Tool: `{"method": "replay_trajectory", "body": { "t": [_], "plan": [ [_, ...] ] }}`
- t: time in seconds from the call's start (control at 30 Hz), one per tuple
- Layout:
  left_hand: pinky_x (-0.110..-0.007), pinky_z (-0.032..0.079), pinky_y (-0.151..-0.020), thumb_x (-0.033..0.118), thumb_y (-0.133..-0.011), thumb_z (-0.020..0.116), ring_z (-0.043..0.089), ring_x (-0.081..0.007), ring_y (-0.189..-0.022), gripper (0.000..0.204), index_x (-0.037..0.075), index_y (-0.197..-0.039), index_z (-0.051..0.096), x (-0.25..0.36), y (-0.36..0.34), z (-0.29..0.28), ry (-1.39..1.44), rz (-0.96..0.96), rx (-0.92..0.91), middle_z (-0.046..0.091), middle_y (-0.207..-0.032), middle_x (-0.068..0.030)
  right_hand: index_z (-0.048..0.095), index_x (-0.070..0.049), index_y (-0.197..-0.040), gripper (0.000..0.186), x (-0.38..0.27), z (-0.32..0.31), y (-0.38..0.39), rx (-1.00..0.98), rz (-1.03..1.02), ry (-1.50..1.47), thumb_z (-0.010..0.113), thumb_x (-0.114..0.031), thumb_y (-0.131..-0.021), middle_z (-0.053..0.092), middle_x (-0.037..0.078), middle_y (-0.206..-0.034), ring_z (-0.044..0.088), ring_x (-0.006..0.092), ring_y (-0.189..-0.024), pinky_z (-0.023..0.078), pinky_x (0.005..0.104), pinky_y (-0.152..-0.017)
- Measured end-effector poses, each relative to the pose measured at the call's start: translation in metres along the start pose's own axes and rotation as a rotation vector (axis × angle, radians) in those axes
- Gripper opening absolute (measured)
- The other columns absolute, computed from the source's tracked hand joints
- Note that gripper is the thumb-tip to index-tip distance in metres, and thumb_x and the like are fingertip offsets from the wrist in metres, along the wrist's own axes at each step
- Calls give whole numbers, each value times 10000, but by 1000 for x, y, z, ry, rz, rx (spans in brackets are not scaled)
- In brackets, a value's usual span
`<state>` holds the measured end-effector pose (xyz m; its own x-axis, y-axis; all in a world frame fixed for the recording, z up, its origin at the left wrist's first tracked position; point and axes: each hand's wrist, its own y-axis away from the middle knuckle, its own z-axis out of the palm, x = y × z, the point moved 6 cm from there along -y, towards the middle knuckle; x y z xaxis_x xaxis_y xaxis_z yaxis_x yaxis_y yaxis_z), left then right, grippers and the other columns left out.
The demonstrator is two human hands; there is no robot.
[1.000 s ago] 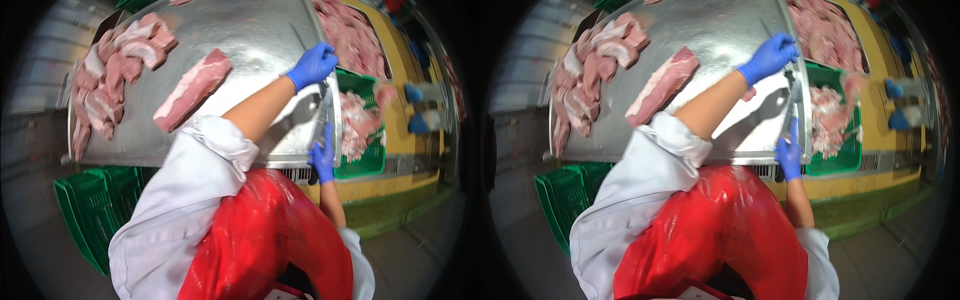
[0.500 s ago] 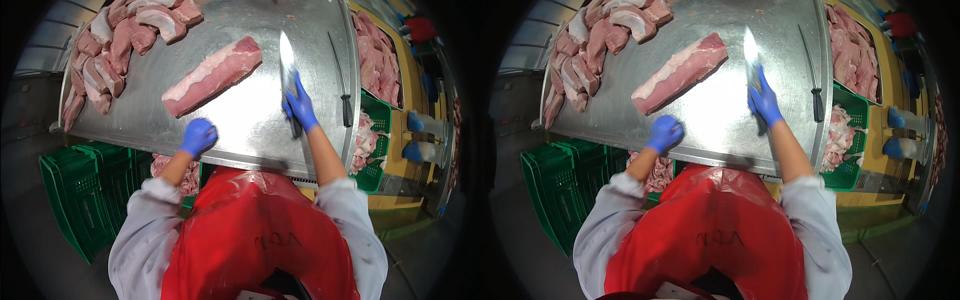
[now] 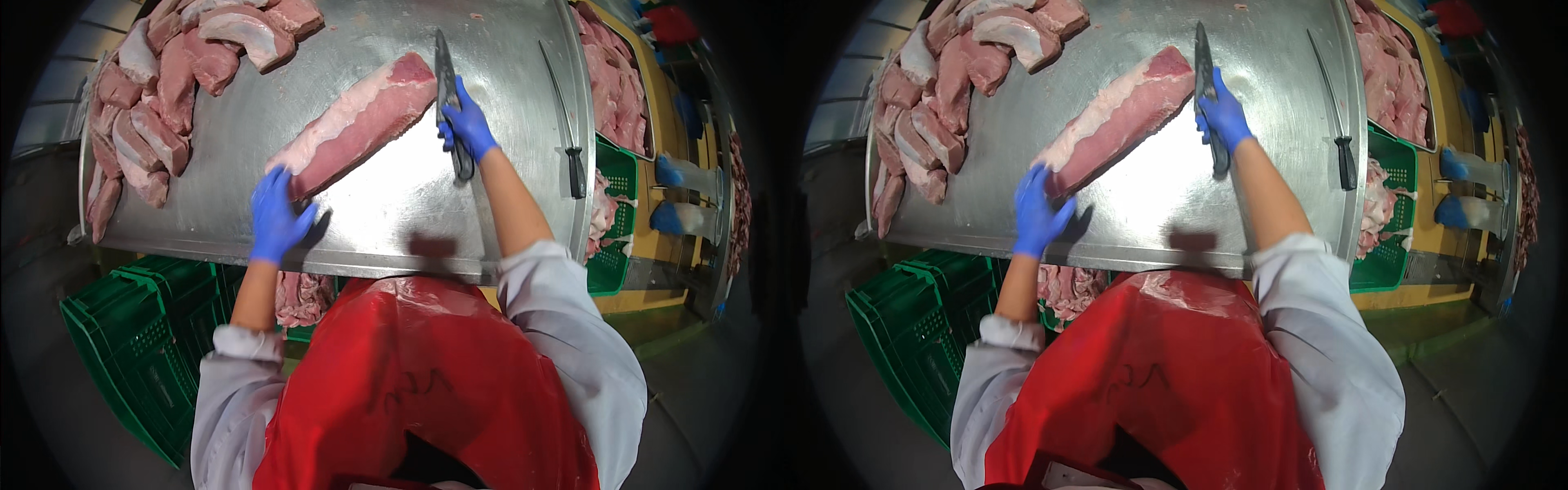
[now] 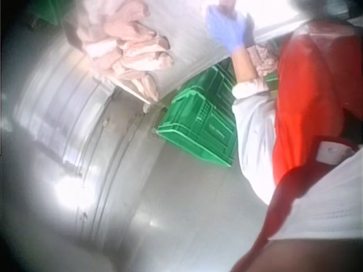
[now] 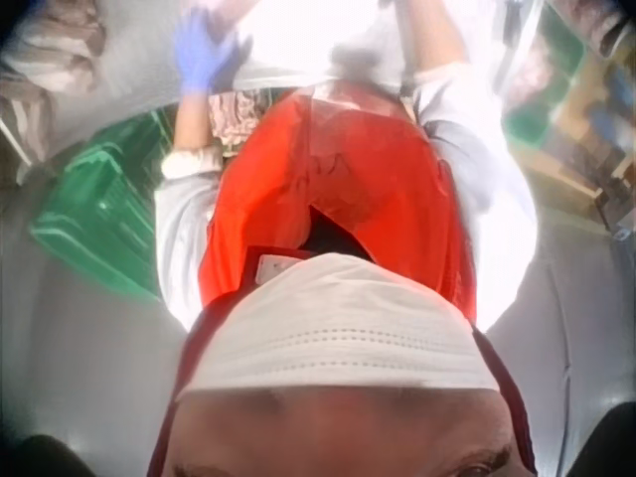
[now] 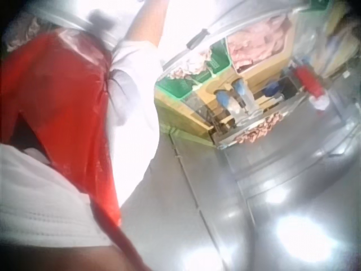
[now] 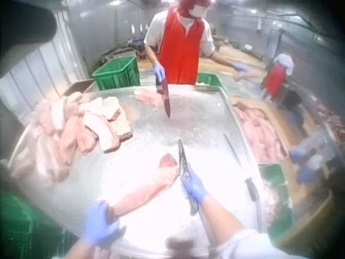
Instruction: The person uses a knife to trim fat and cut large pieces of raw meat into smaller portions on a stainless steel table. Trimmed fat is placed into a green crate, and cut meat pieces are stacked on the table.
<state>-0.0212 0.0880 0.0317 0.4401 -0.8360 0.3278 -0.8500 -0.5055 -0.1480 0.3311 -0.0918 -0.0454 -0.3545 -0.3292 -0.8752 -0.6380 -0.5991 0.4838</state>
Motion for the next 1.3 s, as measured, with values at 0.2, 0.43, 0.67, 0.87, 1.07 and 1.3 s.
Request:
{"method": "replay_trajectory", "body": {
  "t": [0.2,0.43,0.67,0.87,1.07,1.3],
  "plan": [
    [-531,424,-1007,444,-555,866,542,-401,-1176,1023,24,-1373,419,35,-122,53,-101,-69,-282,541,-1292,-206,130,-247,-1625,817,-4,20,23,-96,-27,-26,515,1,-948,617,83,-816,579,138,-560,542,316,-529],
    [-529,416,-1017,409,-524,848,532,-396,-1198,1063,13,-1407,409,39,-121,54,-87,86,-283,534,-1311,-224,112,-240,-1623,788,-10,21,-16,-123,4,-94,532,-84,-974,615,86,-761,613,180,-562,553,356,-483],
    [-524,406,-1016,381,-547,827,522,-408,-1187,1014,-9,-1386,412,44,-86,56,-80,80,-307,530,-1305,-211,139,-286,-1620,810,35,35,73,-76,-61,17,544,-43,-961,659,89,-820,625,155,-605,557,299,-569],
    [-530,414,-983,457,-553,851,514,-397,-1161,1041,-1,-1372,402,63,-70,58,-86,31,-221,516,-1273,-202,82,-268,-1624,794,21,31,131,-182,22,206,522,-90,-988,621,83,-751,592,157,-550,521,311,-492],
    [-542,405,-988,504,-643,830,510,-418,-1162,880,4,-1279,483,125,-112,55,-44,69,-108,525,-1242,-209,149,-259,-1622,806,38,-74,247,-183,79,151,487,3,-939,683,152,-1030,609,126,-591,519,271,-509],
    [-443,555,-833,354,-801,718,689,-358,-924,496,-48,-1085,656,137,-233,116,306,-148,-411,672,-1023,-236,122,-304,-1623,822,19,-95,125,62,-180,-144,491,35,-972,599,60,-885,524,79,-556,458,225,-460]
  ]
}}
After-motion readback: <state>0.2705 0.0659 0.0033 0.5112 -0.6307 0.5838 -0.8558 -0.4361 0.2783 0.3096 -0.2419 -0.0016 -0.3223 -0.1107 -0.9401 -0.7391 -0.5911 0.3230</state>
